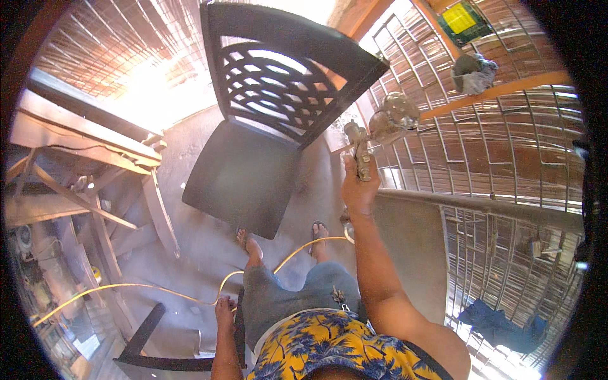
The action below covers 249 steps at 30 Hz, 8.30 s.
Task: The person uses a spray gun to apply paint to a wooden chair. They reposition the chair multiple times to cover different surfaces, including the legs, seat, and backrest, while maintaining a consistent spray distance.
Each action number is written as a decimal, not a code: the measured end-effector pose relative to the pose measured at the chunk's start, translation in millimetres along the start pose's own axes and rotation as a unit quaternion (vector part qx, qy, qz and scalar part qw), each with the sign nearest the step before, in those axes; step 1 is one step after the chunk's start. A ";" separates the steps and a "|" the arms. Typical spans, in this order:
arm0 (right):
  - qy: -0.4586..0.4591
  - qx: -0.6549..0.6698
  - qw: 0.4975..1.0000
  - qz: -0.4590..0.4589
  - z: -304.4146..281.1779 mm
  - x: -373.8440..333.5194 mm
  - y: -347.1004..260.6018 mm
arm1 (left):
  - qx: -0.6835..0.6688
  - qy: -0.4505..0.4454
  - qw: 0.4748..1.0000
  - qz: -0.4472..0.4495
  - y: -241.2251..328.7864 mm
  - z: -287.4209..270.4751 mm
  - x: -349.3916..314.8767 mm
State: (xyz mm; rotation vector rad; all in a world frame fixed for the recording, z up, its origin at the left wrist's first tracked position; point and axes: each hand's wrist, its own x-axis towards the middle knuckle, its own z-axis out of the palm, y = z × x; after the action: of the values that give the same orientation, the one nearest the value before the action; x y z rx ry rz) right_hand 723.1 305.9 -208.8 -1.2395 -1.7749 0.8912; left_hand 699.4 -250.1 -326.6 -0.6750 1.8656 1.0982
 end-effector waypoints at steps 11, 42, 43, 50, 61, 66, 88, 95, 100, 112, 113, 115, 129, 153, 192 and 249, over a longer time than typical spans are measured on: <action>0.066 0.066 0.996 -0.010 -69.7 28.2 -55.2 | 0.010 -0.055 0.996 0.071 72.9 29.4 19.7; -0.087 -0.055 0.956 0.275 -243.9 -137.0 93.2 | -0.309 -0.180 0.916 0.180 608.3 422.3 -11.8; -0.091 -0.074 0.952 0.282 -242.5 -134.1 91.2 | -0.303 -0.185 0.922 0.158 610.0 422.5 -10.7; -0.114 -0.060 0.975 0.180 -238.1 -121.4 76.4 | -0.308 -0.214 0.916 0.144 610.5 428.8 1.3; -0.088 -0.048 0.956 0.276 -255.6 -140.0 81.3 | -0.414 -0.280 0.857 0.125 611.0 430.6 -25.7; -0.082 -0.068 0.966 0.238 -263.5 -146.2 80.6 | -0.357 -0.236 0.895 0.126 597.8 390.8 -52.2; -0.257 0.014 0.940 0.223 -331.1 -81.8 89.6 | -0.520 -0.097 0.806 0.265 445.6 160.7 -245.3; -0.210 0.021 0.968 0.135 -347.8 -108.6 81.9 | -0.564 -0.117 0.784 0.231 450.6 181.7 -254.8; -0.195 0.019 0.970 0.146 -356.6 -113.8 61.8 | -0.632 -0.044 0.726 0.267 438.6 209.0 -238.7; -0.177 0.052 0.951 0.247 -386.4 -114.1 54.8 | -0.665 -0.218 0.670 0.249 492.2 278.3 -219.0; -0.183 0.039 0.943 0.276 -389.2 -115.2 59.9 | -0.654 -0.223 0.684 0.234 498.0 282.9 -211.1; -0.157 0.022 0.959 0.235 -389.9 -121.4 68.3 | -0.655 -0.227 0.685 0.223 512.6 298.1 -193.4; -0.037 -0.058 0.982 0.176 -315.9 -170.5 67.8 | -0.661 -0.307 0.641 0.240 640.0 349.5 -66.5; -0.022 0.125 0.981 0.146 -165.6 -91.4 -93.1 | -0.616 -0.349 0.669 0.228 767.8 369.1 135.8; -0.219 0.026 0.975 0.004 76.5 365.0 -315.2 | 0.339 -0.413 0.732 0.423 244.7 162.5 -41.5; -0.349 0.068 0.933 -0.053 174.4 286.5 -326.1 | 0.374 -0.417 0.761 0.327 239.0 110.2 1.2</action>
State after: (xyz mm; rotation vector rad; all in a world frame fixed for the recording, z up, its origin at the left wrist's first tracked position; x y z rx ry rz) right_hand 372.4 469.2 54.1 -0.7644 -2.2405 1.4878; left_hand 557.4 -40.7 -254.2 0.8850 1.4971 0.7123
